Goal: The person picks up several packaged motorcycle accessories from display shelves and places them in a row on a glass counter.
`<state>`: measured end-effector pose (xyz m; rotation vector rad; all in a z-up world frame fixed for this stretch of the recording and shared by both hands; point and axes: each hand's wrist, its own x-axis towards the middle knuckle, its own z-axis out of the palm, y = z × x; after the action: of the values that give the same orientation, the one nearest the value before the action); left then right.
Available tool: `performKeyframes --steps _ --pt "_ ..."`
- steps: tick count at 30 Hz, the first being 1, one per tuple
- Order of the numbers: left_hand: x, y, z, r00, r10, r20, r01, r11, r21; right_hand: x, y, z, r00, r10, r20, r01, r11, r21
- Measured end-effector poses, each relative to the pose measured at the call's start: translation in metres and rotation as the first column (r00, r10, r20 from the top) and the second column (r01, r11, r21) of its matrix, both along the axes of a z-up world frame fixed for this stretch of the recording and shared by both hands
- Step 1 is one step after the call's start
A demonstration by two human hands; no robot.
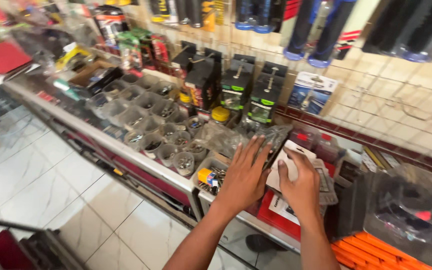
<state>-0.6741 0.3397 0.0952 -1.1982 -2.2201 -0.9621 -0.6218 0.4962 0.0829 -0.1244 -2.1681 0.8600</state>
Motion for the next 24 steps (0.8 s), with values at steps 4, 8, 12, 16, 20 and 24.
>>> performKeyframes --steps 4,8,12,16,20,24 --pt "-0.018 0.026 0.007 0.989 -0.139 0.046 0.136 0.989 0.061 -0.012 0.016 0.004 0.996 -0.09 -0.006 0.09 0.996 0.004" --pt "-0.038 0.046 0.003 0.962 -0.255 0.099 0.24 0.96 0.144 -0.023 0.029 0.007 0.988 -0.139 -0.065 0.141 0.99 0.018" --pt "-0.061 0.068 -0.013 0.89 -0.358 0.281 0.279 0.917 0.286 -0.039 0.041 0.008 0.978 -0.206 -0.044 0.206 0.979 -0.011" --pt "-0.09 0.107 -0.019 0.714 -0.514 0.475 0.294 0.836 0.463 -0.055 0.044 0.004 0.971 -0.232 -0.057 0.231 0.973 -0.014" --pt "-0.109 0.136 -0.024 0.578 -0.565 0.589 0.244 0.808 0.536 -0.072 0.056 -0.006 0.95 -0.307 -0.062 0.306 0.952 -0.027" --pt "-0.123 0.146 -0.019 0.408 -0.658 0.633 0.117 0.725 0.678 -0.095 0.069 -0.01 0.943 -0.323 -0.079 0.32 0.946 -0.049"
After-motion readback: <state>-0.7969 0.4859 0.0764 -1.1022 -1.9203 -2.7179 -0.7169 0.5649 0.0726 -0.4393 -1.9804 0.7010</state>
